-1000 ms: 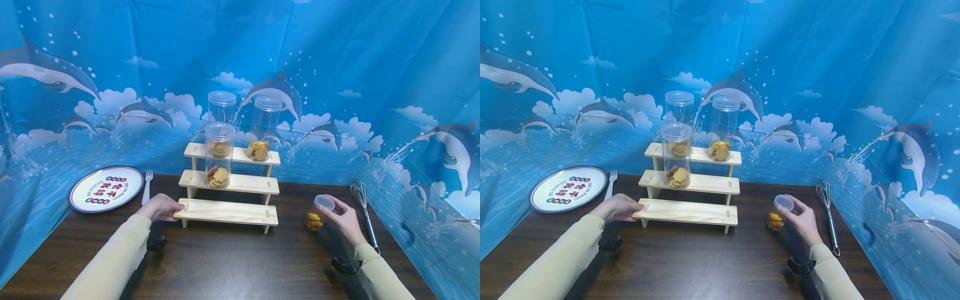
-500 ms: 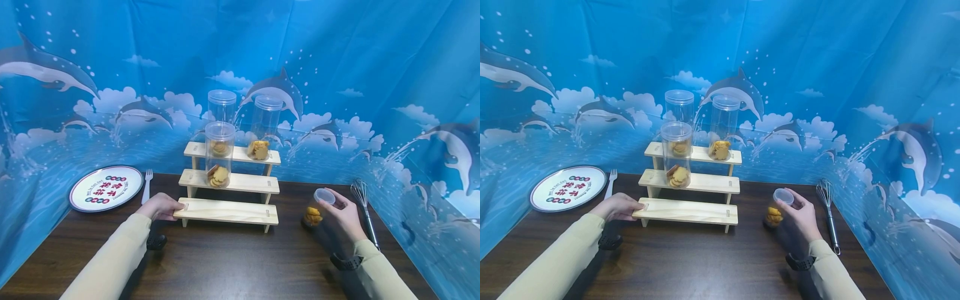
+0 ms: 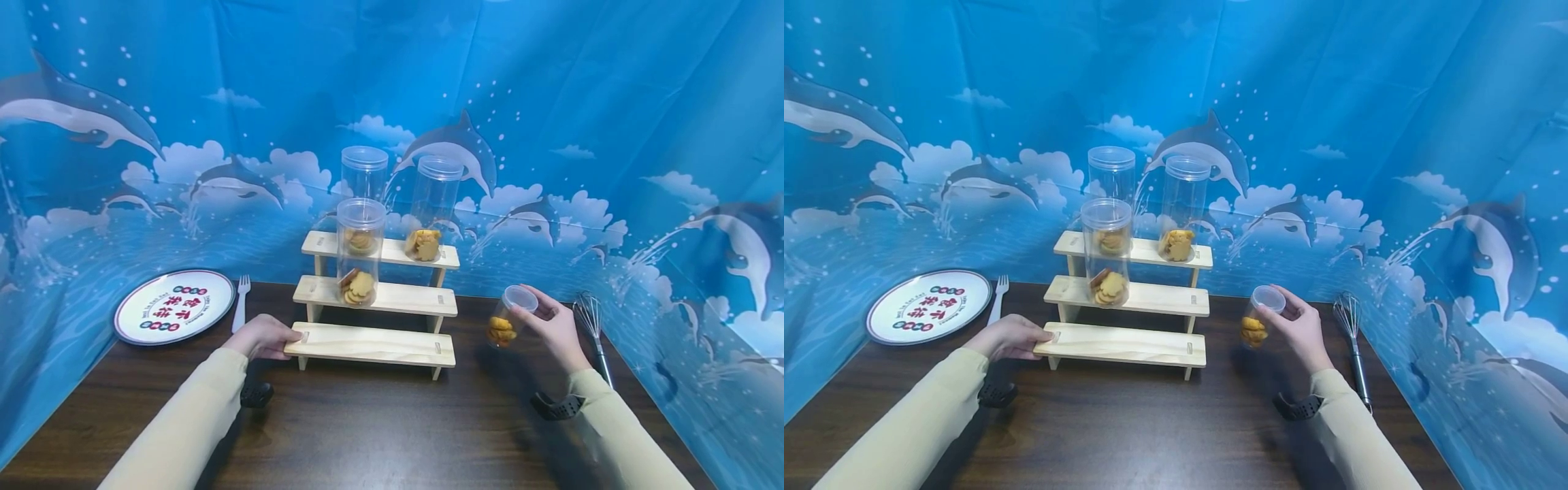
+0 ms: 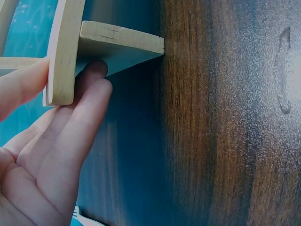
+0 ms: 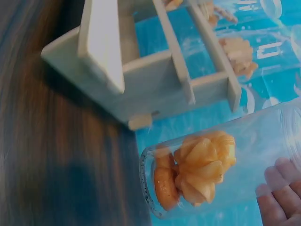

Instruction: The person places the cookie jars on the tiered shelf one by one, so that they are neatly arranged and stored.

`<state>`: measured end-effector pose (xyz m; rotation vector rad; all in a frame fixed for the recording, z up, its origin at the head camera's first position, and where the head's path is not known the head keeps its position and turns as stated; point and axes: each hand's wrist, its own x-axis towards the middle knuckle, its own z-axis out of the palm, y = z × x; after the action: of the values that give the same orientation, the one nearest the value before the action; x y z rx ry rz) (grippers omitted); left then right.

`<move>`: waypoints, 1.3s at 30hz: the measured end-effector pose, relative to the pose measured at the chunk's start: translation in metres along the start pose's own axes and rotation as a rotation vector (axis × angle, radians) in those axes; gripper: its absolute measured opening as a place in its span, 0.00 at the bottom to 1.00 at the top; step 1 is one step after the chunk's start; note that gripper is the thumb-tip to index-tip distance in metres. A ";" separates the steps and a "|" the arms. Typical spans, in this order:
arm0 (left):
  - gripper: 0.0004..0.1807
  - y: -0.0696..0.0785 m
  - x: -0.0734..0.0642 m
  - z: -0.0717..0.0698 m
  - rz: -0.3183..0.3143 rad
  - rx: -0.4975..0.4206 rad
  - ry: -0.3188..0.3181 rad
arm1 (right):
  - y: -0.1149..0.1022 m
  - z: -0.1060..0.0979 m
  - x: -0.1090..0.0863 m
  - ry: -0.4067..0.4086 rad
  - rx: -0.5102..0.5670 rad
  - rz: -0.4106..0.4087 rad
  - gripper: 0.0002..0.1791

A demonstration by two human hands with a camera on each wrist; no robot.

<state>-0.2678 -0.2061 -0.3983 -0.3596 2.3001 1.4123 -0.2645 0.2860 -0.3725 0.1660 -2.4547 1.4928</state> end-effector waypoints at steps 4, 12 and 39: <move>0.23 -0.001 0.001 0.000 -0.003 -0.004 0.006 | -0.012 0.009 0.003 -0.002 0.023 -0.018 0.31; 0.23 0.000 0.000 0.000 -0.004 -0.002 0.004 | -0.035 0.025 0.013 -0.013 0.103 -0.078 0.30; 0.23 -0.002 0.001 -0.001 -0.001 -0.028 -0.001 | -0.085 0.073 0.039 -0.085 0.193 -0.096 0.33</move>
<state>-0.2678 -0.2081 -0.4000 -0.3686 2.2812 1.4454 -0.2940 0.1836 -0.3208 0.3871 -2.3259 1.7111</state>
